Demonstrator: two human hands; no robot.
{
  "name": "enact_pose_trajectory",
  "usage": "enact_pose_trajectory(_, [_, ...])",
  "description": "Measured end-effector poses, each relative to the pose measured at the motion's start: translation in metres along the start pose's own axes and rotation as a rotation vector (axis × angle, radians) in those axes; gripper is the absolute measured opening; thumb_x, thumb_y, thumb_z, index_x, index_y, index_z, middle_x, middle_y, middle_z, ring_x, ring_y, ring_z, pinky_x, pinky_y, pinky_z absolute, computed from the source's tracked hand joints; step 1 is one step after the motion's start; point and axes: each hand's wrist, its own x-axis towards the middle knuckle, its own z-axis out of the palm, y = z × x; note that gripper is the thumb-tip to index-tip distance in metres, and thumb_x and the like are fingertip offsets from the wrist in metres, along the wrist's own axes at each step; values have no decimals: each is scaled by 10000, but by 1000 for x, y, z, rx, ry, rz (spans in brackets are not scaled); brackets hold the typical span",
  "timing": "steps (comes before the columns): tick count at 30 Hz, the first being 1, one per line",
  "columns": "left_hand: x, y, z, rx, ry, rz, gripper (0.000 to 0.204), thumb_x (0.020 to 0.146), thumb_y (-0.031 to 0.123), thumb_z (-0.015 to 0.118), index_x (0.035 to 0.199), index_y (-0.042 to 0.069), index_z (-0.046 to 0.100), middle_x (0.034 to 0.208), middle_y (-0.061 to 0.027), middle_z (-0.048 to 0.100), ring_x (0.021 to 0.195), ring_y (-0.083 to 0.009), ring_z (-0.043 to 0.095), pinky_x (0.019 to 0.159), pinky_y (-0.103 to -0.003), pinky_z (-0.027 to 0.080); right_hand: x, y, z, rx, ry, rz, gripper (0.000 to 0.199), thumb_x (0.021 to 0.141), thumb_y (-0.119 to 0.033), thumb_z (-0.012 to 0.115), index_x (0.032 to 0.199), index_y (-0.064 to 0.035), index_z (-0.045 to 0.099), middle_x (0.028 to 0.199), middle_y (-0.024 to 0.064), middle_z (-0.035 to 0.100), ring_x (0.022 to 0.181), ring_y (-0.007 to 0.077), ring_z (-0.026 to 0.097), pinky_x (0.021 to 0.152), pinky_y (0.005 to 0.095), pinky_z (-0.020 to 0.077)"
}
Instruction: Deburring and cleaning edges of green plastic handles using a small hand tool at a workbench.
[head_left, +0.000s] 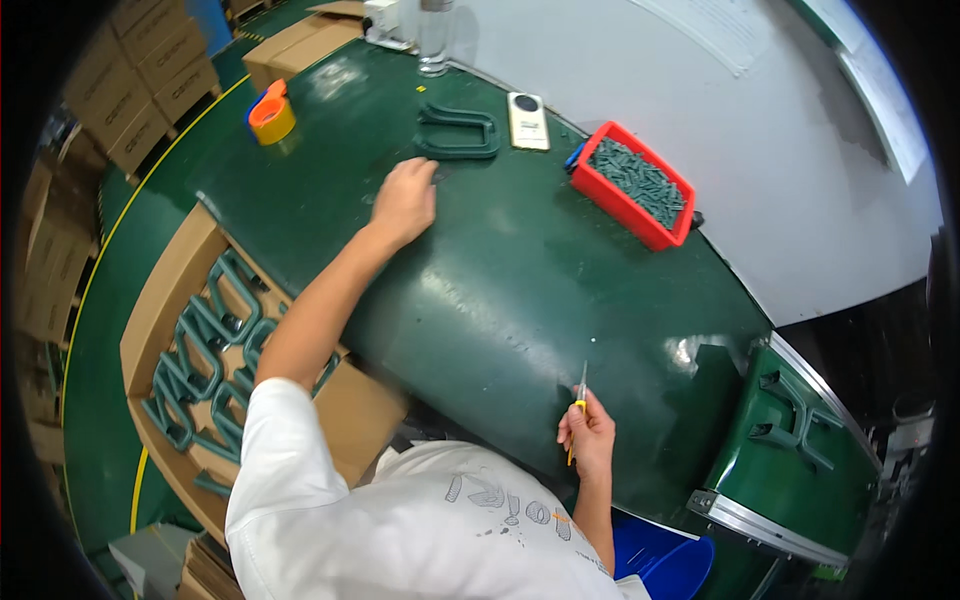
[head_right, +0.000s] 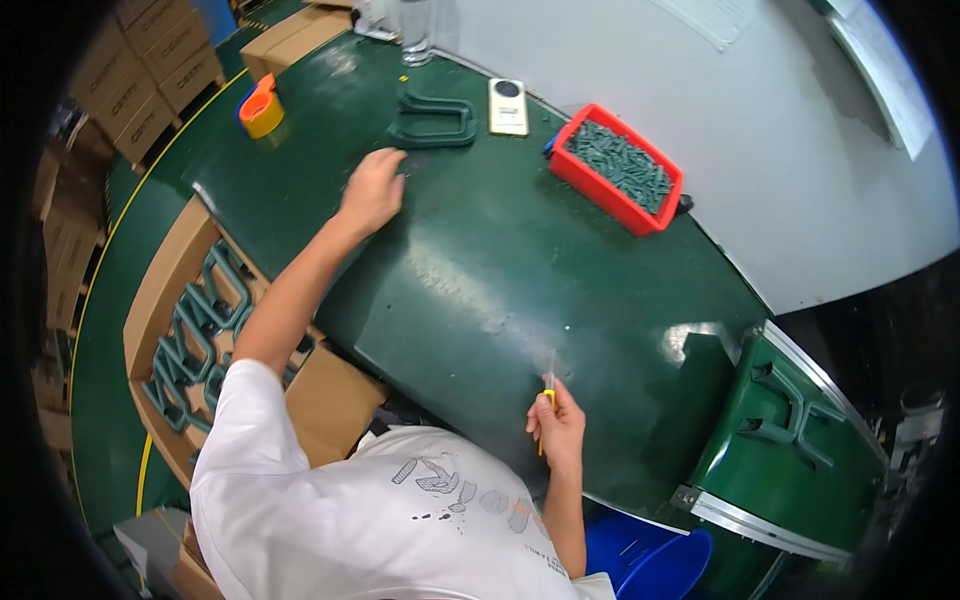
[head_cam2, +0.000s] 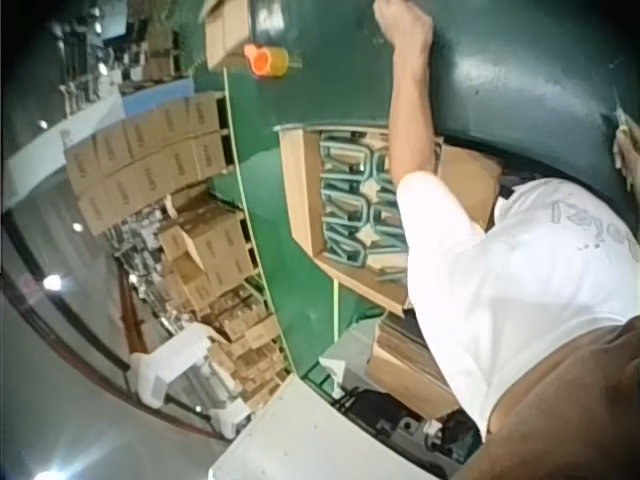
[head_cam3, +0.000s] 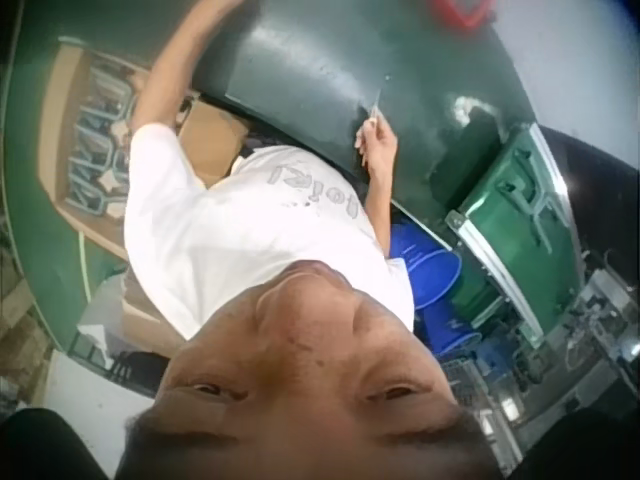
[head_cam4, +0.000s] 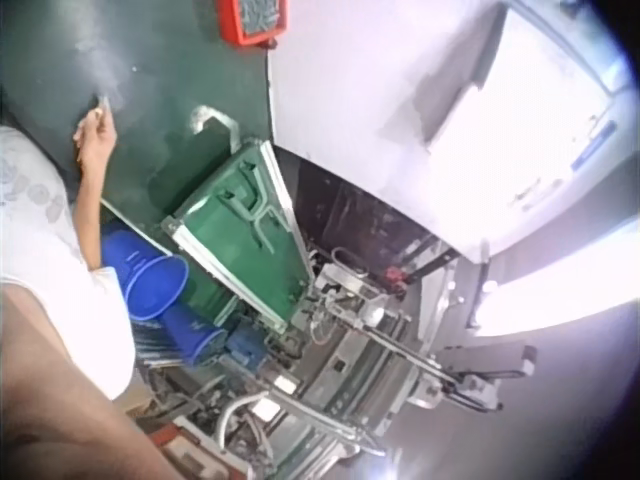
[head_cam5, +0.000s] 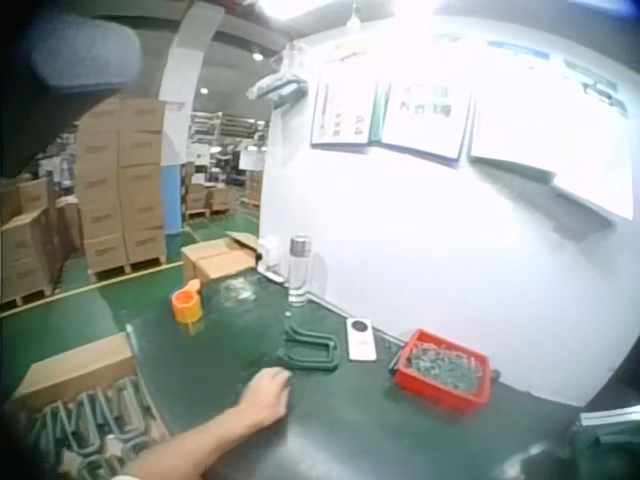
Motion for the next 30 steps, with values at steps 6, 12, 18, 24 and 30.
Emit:
enact_pose_trajectory(6, [66,-20,78,326,-306,-109,302,792,157,648,1055,27,577,1028,-143,587,1005,-295,526,875,-421,379,0,4,4,50,67,-72,341,942,-128,546,1246,21,509,669,40,566,495,85,518,410,196,378])
enact_pose_trajectory(12, [43,41,46,50,60,315,190,765,68,634,944,25,591,857,-102,572,859,-269,523,724,-395,391,-1,4,-4,132,74,-80,336,935,-116,547,1232,36,507,650,50,562,483,97,519,400,200,370])
enact_pose_trajectory(18, [-12,83,-11,-281,-18,399,303,662,-19,688,950,-30,592,808,-126,556,778,-307,513,698,-391,426,2,-4,-6,84,0,-5,332,916,-103,571,1212,37,520,631,45,563,472,103,517,405,214,376])
enact_pose_trajectory(24, [-62,120,-30,-331,-476,568,322,657,46,716,960,-16,624,864,-107,596,784,-274,542,683,-369,439,15,-25,-4,208,43,-103,391,867,-111,637,1212,30,520,858,94,630,602,114,577,473,225,426])
enact_pose_trajectory(30, [-95,196,-48,-512,-441,747,342,621,21,701,950,-21,615,874,-108,593,764,-252,542,685,-360,445,30,-42,5,-267,217,-489,460,798,-145,734,1178,49,560,1006,77,642,763,76,574,648,205,461])
